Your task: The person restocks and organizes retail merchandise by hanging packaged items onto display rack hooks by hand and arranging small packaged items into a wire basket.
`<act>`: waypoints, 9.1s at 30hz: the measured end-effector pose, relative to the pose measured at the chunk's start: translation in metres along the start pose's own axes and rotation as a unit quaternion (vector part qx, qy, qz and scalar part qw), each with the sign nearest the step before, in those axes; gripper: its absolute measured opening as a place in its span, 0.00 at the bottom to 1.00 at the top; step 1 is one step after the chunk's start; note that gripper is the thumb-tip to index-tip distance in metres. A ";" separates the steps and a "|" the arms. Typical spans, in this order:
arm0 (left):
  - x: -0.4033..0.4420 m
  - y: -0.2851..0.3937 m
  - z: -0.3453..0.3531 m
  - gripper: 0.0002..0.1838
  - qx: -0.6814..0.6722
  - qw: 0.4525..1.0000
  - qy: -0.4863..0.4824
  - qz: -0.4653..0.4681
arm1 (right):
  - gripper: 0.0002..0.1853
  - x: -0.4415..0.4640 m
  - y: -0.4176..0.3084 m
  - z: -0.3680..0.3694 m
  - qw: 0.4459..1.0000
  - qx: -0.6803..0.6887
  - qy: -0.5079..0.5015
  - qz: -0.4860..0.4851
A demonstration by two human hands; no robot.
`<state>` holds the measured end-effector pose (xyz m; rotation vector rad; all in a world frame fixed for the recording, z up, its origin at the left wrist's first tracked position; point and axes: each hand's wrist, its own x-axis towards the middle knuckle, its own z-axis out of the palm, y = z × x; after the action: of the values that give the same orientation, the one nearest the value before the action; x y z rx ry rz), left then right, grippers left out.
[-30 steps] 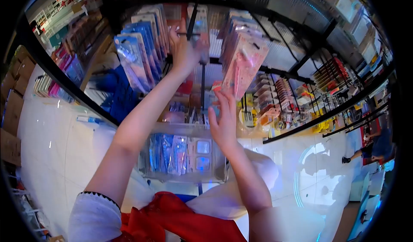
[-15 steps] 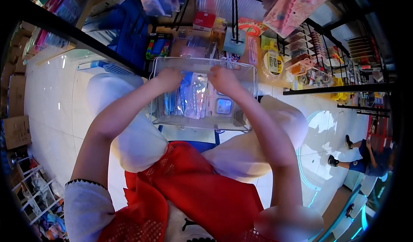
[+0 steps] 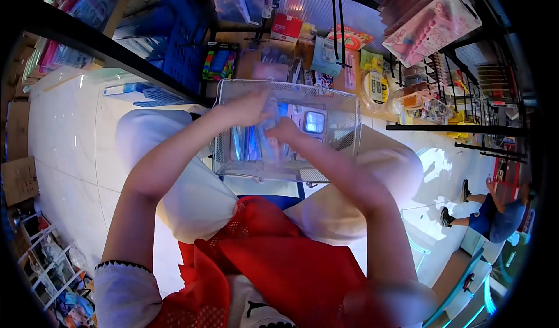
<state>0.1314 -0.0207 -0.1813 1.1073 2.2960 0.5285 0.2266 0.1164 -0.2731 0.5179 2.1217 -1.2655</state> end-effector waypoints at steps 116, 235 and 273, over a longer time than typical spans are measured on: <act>0.046 0.131 -0.122 0.26 -0.094 0.833 0.464 0.288 | 0.33 -0.121 -0.146 -0.155 0.669 -0.131 0.494 -0.540; 0.058 0.179 -0.166 0.33 -0.293 0.761 0.527 0.241 | 0.23 -0.150 -0.213 -0.204 0.630 -0.006 0.567 -0.531; -0.018 0.025 -0.088 0.11 0.171 0.933 0.173 0.267 | 0.34 -0.003 -0.049 0.099 0.932 -0.038 0.347 -0.096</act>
<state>0.1021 -0.0304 -0.0937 1.9779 2.4300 0.5693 0.2287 0.0063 -0.2753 0.8316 2.8526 -1.2072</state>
